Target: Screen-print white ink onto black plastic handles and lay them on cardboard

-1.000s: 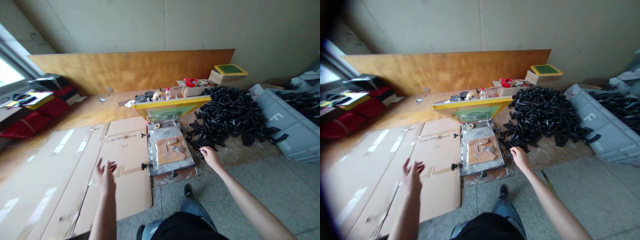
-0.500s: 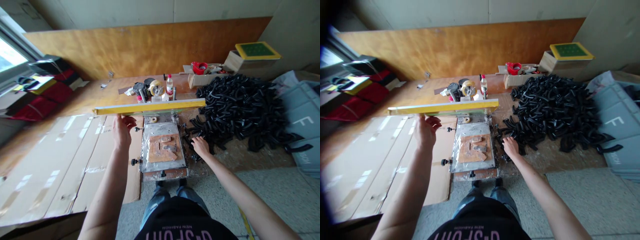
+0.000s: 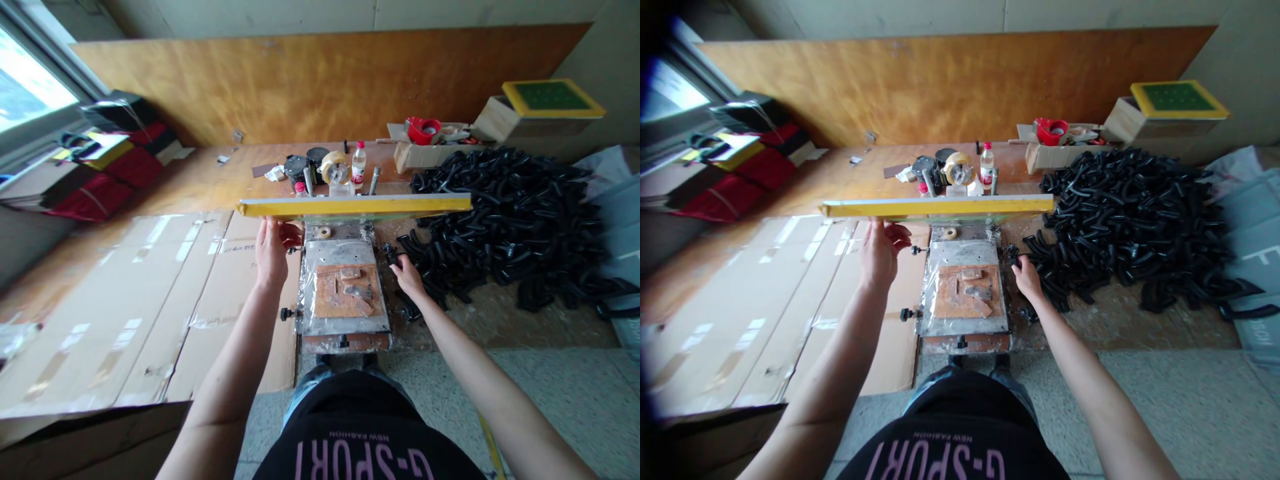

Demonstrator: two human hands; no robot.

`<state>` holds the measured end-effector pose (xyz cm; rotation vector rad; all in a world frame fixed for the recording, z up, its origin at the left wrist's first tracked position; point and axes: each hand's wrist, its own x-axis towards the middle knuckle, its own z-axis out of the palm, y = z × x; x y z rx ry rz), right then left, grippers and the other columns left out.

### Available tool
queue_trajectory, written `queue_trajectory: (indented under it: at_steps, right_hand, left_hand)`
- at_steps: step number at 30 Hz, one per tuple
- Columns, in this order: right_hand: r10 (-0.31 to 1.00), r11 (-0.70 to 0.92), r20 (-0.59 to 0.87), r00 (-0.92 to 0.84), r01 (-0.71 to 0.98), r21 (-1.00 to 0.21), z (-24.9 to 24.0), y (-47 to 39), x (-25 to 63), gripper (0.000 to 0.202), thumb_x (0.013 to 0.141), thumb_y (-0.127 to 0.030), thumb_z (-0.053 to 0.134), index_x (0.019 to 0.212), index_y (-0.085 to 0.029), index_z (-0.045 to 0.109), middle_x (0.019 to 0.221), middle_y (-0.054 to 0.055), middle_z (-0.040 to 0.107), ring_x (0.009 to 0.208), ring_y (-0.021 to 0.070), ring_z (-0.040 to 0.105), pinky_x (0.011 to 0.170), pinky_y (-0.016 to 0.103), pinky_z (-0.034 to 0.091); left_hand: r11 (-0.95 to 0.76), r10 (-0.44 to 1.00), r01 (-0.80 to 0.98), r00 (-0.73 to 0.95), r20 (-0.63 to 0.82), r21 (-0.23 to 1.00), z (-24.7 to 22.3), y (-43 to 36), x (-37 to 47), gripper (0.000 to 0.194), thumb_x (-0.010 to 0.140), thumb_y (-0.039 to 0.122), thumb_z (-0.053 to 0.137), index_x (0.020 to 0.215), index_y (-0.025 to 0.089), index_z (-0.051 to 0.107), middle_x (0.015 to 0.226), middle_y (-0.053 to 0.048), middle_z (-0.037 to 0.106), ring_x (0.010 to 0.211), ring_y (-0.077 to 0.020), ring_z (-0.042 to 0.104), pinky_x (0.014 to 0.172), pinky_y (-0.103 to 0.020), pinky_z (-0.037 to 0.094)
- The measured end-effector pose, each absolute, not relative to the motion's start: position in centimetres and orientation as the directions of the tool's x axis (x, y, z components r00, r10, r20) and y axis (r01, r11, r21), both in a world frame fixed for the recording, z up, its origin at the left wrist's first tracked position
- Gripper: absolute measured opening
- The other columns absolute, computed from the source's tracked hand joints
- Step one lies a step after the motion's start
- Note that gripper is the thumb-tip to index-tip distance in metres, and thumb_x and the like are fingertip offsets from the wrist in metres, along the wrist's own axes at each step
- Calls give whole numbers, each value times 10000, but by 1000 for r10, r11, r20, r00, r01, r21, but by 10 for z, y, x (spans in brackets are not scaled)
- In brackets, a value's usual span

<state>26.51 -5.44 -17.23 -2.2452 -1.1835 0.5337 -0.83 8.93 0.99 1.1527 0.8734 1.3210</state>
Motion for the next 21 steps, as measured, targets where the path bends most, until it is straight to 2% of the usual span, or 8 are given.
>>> queue_trajectory:
  at_steps: [2,4,5,7,10,13,17,21]
  right_hand:
    - [909,-319,-146,391,426,-846,-163,-54,249,263,931,-348,405,1112,-191,513,892,33,638,754,154,580,696,275,446]
    - [962,-252,-199,186,333,-909,-153,-53,225,272,902,-428,474,1068,-214,497,821,-23,610,623,120,528,595,235,408]
    - [969,-247,-221,112,362,-899,-149,-52,212,276,875,-445,528,1028,-216,500,805,-34,605,601,114,513,574,225,388]
    - [968,-239,-244,65,547,-802,-141,-46,187,250,854,-421,591,946,-204,510,800,-21,618,637,127,537,592,231,381]
    - [980,-183,-166,114,842,-507,-133,-33,164,205,918,-374,553,945,-171,548,904,75,665,822,194,610,702,279,411]
    - [993,-120,-55,109,949,-292,-133,-24,155,252,935,-388,544,995,-146,581,1058,147,659,1006,254,601,808,318,423]
    - [992,-108,44,122,965,-237,-143,-29,160,291,917,-432,562,1005,-158,603,1109,145,642,1104,272,552,855,334,432]
    - [965,-203,94,247,920,-334,-146,-44,206,251,928,-390,523,1021,-181,628,1021,123,669,1016,253,585,851,336,442]
  left_hand:
    - [-115,984,-268,99,146,957,10,89,-8,385,851,597,541,822,215,574,612,4,628,499,-103,564,487,-216,460]
    - [-130,982,-274,99,162,953,10,88,-7,377,862,588,531,800,217,564,609,4,623,505,-103,565,497,-219,462]
    - [-136,980,-274,102,170,952,10,88,-7,375,866,584,527,791,218,559,609,3,621,508,-104,565,502,-221,464]
    - [-145,978,-271,109,180,952,10,87,-8,367,869,578,522,788,222,553,610,3,619,507,-105,561,506,-226,463]
    - [-154,976,-265,110,188,952,10,88,-8,362,870,577,520,791,224,547,608,4,614,504,-107,555,501,-227,456]
    - [-154,976,-259,110,187,954,10,89,-6,368,866,581,521,792,221,545,609,3,612,506,-105,551,504,-225,457]
    - [-136,977,-249,125,171,959,5,87,-11,344,872,550,516,829,214,579,635,-5,622,515,-104,550,509,-222,464]
    - [-112,977,-153,164,137,982,-12,66,-38,337,850,519,561,941,210,662,824,-45,679,674,-135,617,560,-231,488]
